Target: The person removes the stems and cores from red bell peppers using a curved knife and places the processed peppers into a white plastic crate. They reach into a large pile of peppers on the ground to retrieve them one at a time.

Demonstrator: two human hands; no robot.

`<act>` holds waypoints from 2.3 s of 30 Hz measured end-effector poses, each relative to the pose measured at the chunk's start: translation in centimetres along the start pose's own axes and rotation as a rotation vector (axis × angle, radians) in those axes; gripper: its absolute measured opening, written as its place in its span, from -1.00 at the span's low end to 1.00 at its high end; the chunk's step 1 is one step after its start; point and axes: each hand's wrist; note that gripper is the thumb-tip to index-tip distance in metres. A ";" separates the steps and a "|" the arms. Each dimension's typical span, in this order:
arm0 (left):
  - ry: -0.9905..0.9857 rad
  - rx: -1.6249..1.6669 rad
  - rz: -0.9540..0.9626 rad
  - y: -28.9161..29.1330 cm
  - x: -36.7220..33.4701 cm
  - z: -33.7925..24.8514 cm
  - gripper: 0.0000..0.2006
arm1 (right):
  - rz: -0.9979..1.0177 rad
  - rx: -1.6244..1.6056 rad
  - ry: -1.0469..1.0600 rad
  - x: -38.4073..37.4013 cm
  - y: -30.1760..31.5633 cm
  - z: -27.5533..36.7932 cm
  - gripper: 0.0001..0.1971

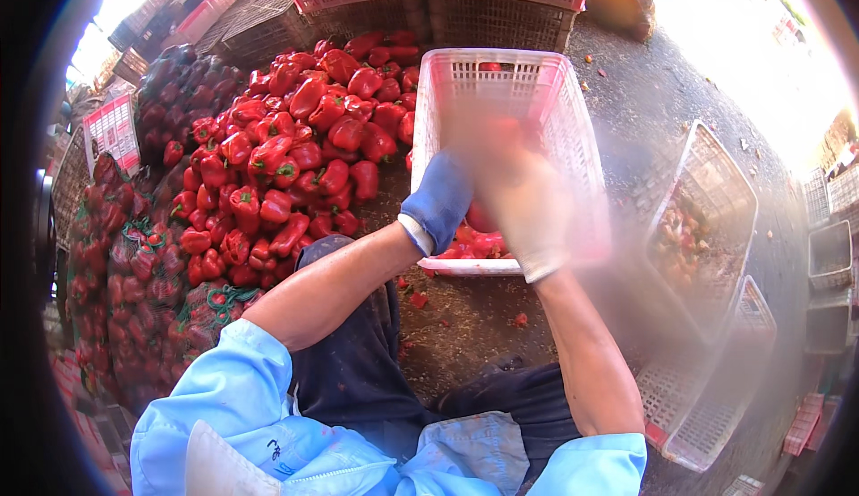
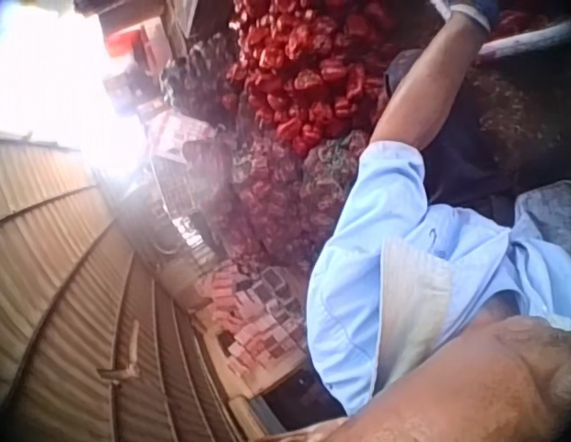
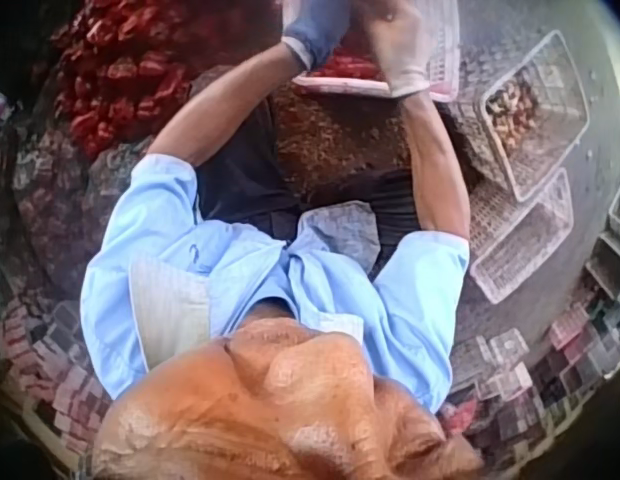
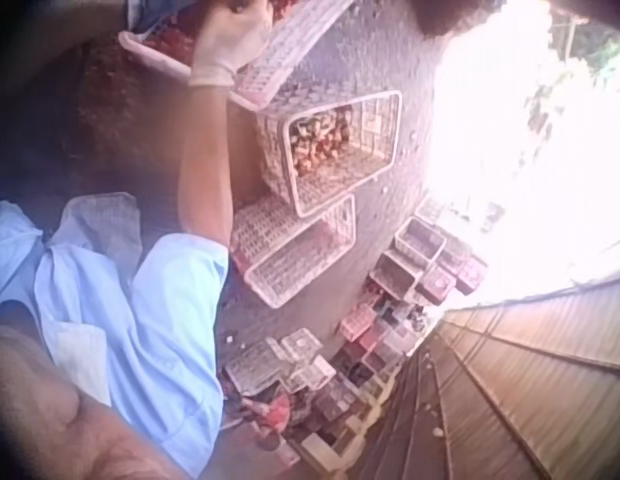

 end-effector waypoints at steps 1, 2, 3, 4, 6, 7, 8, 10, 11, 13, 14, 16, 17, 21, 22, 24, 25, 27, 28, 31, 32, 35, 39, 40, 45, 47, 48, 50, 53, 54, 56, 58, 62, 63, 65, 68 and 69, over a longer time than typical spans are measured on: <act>-0.038 -0.024 0.005 -0.3 0.0 0.3 -0.50 | -0.006 -0.030 -0.008 0.0 0.1 -0.2 -0.71; -0.076 -0.047 0.008 -0.6 0.0 0.6 -0.51 | 0.001 -0.008 -0.031 0.1 0.3 -0.3 -0.71; -0.118 -0.064 0.005 -0.6 -0.1 1.1 -0.53 | 0.011 0.010 -0.052 0.1 0.4 0.1 -0.72; -0.159 -0.081 0.001 -0.7 -0.2 1.7 -0.54 | 0.022 0.028 -0.073 0.0 0.5 0.3 -0.72; -0.208 -0.102 -0.001 -0.8 -0.2 2.0 -0.55 | 0.013 0.083 -0.029 0.0 0.6 0.0 -0.73; -0.216 -0.106 0.001 -0.9 -0.1 1.7 -0.55 | 0.007 0.114 -0.009 0.1 0.7 -0.2 -0.73; -0.191 -0.103 0.002 -1.0 0.1 1.5 -0.55 | 0.016 0.105 -0.033 0.1 0.9 -0.3 -0.74; -0.107 -0.095 0.003 -1.0 0.4 0.1 -0.55 | 0.035 0.084 -0.078 0.1 1.1 -0.2 -0.76; -0.020 -0.066 0.003 -1.0 0.4 -0.5 -0.54 | 0.030 0.022 -0.109 0.1 1.2 -0.3 -0.77; 0.181 0.015 0.000 -1.0 0.5 -2.2 -0.52 | 0.020 -0.101 -0.166 0.2 1.6 0.1 -0.80; 0.297 0.067 0.001 -1.1 0.5 -2.6 -0.51 | -0.019 -0.173 -0.195 0.4 1.8 0.5 -0.81; 0.272 0.043 -0.023 0.0 -0.4 -0.3 -0.49 | -0.076 -0.334 -0.235 0.7 2.0 3.3 -0.82; 0.288 0.060 -0.039 0.6 -0.7 1.0 -0.50 | -0.044 -0.163 -0.341 0.4 2.9 4.1 -0.83; 0.433 0.378 -0.003 -0.5 -0.5 -1.1 -0.56 | -0.298 -0.118 -0.280 0.0 8.4 -2.3 -0.81; 0.464 0.557 0.042 -0.9 0.0 -3.3 -0.59 | -0.324 -0.060 -0.308 0.2 10.7 -2.9 -0.71; 0.519 0.906 0.172 -1.2 0.1 -5.0 -0.63 | -0.395 0.300 -0.318 0.2 15.7 -5.9 -0.58; 0.494 0.862 0.207 -1.5 0.3 -5.2 -0.64 | -0.436 0.609 -0.310 0.3 18.0 -8.3 -0.52; 0.668 1.019 0.326 -1.1 0.4 -4.8 -0.65 | -0.417 0.739 -0.531 1.5 20.3 -6.8 -0.32; 0.714 1.019 0.270 -1.7 1.0 -7.0 -0.66 | -0.484 0.650 -0.450 2.9 21.1 -8.0 -0.34; 0.765 0.941 0.296 -2.9 0.1 -4.5 -0.67 | -0.442 0.522 -0.273 5.2 18.9 -5.1 -0.59; 0.836 0.940 0.325 -3.8 0.0 -4.7 -0.69 | -0.459 0.640 -0.152 6.0 18.2 -6.3 -0.64; 0.917 0.917 0.529 -5.8 -0.8 -3.5 -0.77 | -0.425 0.640 0.202 6.6 16.3 -4.9 -0.61; 0.953 1.032 0.475 -11.4 -0.2 -4.0 -0.81 | -0.303 0.600 0.321 6.6 16.0 -4.9 -0.50; 0.967 1.015 0.476 -12.7 -0.1 -4.6 -0.81 | -0.310 0.593 0.330 6.8 16.3 -6.0 -0.46; 0.976 0.941 0.546 -17.7 0.2 -4.9 -0.79 | -0.303 0.549 0.233 7.1 18.5 -7.4 -0.50; 0.985 0.933 0.593 -19.4 0.4 -4.6 -0.77 | -0.307 0.532 0.241 7.3 19.5 -8.2 -0.52; 1.019 0.937 0.611 -20.2 0.5 -4.2 -0.76 | -0.327 0.517 0.260 7.3 19.9 -8.7 -0.54; 1.052 0.919 0.686 -21.3 0.5 -3.3 -0.75 | -0.345 0.457 0.257 7.5 20.8 -9.6 -0.57; 1.038 0.864 0.734 -22.4 0.6 -2.4 -0.77 | -0.334 0.548 0.405 7.2 22.3 -10.3 -0.59; 1.033 0.903 0.764 -22.8 0.7 -2.9 -0.78 | -0.268 0.439 0.244 7.7 22.8 -10.5 -0.63; 1.036 0.777 0.741 -23.3 0.9 -3.8 -0.78 | -0.310 0.460 0.362 7.8 23.5 -11.1 -0.66; 1.042 0.703 0.737 -23.5 1.1 -5.6 -0.80 | -0.321 0.435 0.271 8.2 24.6 -12.8 -0.67; 1.028 0.675 0.649 -24.0 0.9 -6.3 -0.82 | -0.167 0.778 -0.514 8.0 29.4 -14.6 -0.64; 1.050 0.694 0.634 -24.4 0.9 -6.8 -0.83 | -0.118 0.938 -0.646 9.0 31.5 -16.2 -0.64; 1.090 0.710 0.563 -24.3 0.9 -7.0 -0.85 | -0.191 0.988 -0.877 10.7 33.7 -19.5 -0.63; 1.055 0.849 0.652 -22.0 -0.2 -4.2 -0.87 | -0.258 0.971 -0.799 11.3 33.5 -21.1 -0.66; 1.031 0.757 0.623 -21.3 -0.4 -4.7 -0.88 | -0.279 0.928 -0.747 11.4 33.2 -21.4 -0.67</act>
Point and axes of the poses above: each hand's wrist, its own x-axis away from the middle knuckle, its own y-axis out of the back of the hand, z = x × y
